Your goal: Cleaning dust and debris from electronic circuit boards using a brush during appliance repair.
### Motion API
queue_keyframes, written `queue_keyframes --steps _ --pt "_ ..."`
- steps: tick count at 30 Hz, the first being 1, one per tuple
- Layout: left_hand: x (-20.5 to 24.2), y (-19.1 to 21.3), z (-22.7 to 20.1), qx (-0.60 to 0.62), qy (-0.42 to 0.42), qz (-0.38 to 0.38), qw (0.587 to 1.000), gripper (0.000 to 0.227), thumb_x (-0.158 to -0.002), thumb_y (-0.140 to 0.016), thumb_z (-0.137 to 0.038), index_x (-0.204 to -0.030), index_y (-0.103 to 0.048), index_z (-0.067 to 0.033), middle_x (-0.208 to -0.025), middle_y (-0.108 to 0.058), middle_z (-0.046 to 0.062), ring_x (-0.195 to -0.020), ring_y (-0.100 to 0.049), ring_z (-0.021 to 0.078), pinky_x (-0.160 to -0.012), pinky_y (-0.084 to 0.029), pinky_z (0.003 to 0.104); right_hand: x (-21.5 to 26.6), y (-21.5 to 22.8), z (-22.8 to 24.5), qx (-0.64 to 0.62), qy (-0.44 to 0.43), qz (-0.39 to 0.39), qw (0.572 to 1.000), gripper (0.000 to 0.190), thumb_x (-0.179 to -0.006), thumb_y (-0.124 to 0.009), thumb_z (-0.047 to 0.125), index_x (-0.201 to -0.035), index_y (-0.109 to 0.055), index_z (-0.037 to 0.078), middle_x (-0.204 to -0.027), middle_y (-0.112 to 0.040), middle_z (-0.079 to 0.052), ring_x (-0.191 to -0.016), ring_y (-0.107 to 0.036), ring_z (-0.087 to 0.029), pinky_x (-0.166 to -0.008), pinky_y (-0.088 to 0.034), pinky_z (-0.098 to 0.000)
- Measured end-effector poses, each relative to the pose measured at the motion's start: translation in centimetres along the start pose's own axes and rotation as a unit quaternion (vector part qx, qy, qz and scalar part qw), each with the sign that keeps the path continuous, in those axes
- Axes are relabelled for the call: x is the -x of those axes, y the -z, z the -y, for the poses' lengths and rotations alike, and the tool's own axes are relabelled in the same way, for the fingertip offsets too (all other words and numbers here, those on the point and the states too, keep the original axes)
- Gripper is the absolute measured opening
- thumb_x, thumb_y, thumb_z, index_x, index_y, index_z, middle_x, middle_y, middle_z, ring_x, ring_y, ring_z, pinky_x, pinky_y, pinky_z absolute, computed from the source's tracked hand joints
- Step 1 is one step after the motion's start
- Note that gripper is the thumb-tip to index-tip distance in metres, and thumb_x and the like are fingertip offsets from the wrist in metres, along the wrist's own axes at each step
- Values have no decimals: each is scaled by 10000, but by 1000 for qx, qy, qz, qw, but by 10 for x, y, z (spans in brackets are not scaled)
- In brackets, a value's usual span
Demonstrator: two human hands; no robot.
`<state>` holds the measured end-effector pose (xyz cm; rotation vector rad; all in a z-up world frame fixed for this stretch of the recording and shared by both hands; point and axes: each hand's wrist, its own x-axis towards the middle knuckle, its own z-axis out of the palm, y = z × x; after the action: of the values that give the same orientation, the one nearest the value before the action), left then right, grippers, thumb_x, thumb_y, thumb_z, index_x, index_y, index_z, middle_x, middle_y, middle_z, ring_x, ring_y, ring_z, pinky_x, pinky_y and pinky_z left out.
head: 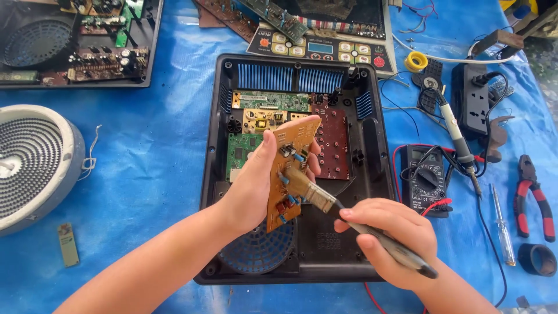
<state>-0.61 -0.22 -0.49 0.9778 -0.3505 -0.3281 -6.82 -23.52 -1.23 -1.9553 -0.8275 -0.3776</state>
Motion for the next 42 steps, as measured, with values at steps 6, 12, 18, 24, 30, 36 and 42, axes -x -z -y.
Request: queue_keyframes --steps 6,12,18,24,30,36,42 --pt "0 -2 -1 28 -18 -4 999 689 -1019 -375 -560 -1423 -494 -16 -1130 -591 109 -955 -613 200 -852 -569 363 -6 -1 9 5 -8 4 1000 251 -1007 -543 207 -1104 -705 42 -1030 -801 -113 -944 -814 -244 -872 -673 -328" --pt "-1 2 4 35 0 -47 998 665 -1016 -341 -559 -1336 -540 -10 -1107 -638 108 -942 -641 205 -839 -579 380 -3 -3 5 -22 -2 -26 999 283 -1032 -520 238 -1098 -700 29 -984 -787 -131 -896 -818 -249 -836 -701 -329" --pt "-1 0 -1 -6 -1 -51 999 646 -1016 -325 -575 -1181 -614 -22 -969 -661 110 -810 -644 219 -806 -553 376 -8 4 0 -18 18 60 998 283 -1007 -574 231 -1166 -696 32 -1063 -758 -129 -918 -774 -249 -827 -636 -323" --pt "-1 -2 1 -7 11 -27 1000 678 -1023 -315 -529 -1447 -499 -32 -1130 -635 112 -928 -639 216 -839 -577 395 1 -1 -1 2 14 -41 999 366 -1056 -489 319 -1154 -689 29 -1110 -747 -164 -999 -792 -282 -914 -681 -360" --pt "-1 1 0 -1 42 -57 997 644 -1021 -291 -546 -1262 -583 -26 -999 -644 122 -820 -622 244 -837 -543 401 2 -1 0 -36 -34 -16 999 466 -1069 -443 405 -981 -772 87 -944 -800 -75 -843 -809 -216 -755 -681 -307" --pt "-2 -1 -1 3 37 -27 999 662 -1014 -307 -554 -1279 -562 -4 -996 -639 141 -825 -641 226 -832 -578 378 6 -5 -3 63 40 -45 996 436 -1045 -469 400 -1075 -736 56 -1047 -782 -121 -923 -804 -242 -825 -668 -322" --pt "-4 6 11 70 21 -47 996 641 -1051 -325 -522 -1313 -585 1 -1058 -669 117 -943 -648 231 -904 -532 399 4 -1 -2 109 58 -33 992 413 -1034 -482 362 -1152 -717 45 -1154 -757 -140 -1004 -788 -265 -885 -651 -346"
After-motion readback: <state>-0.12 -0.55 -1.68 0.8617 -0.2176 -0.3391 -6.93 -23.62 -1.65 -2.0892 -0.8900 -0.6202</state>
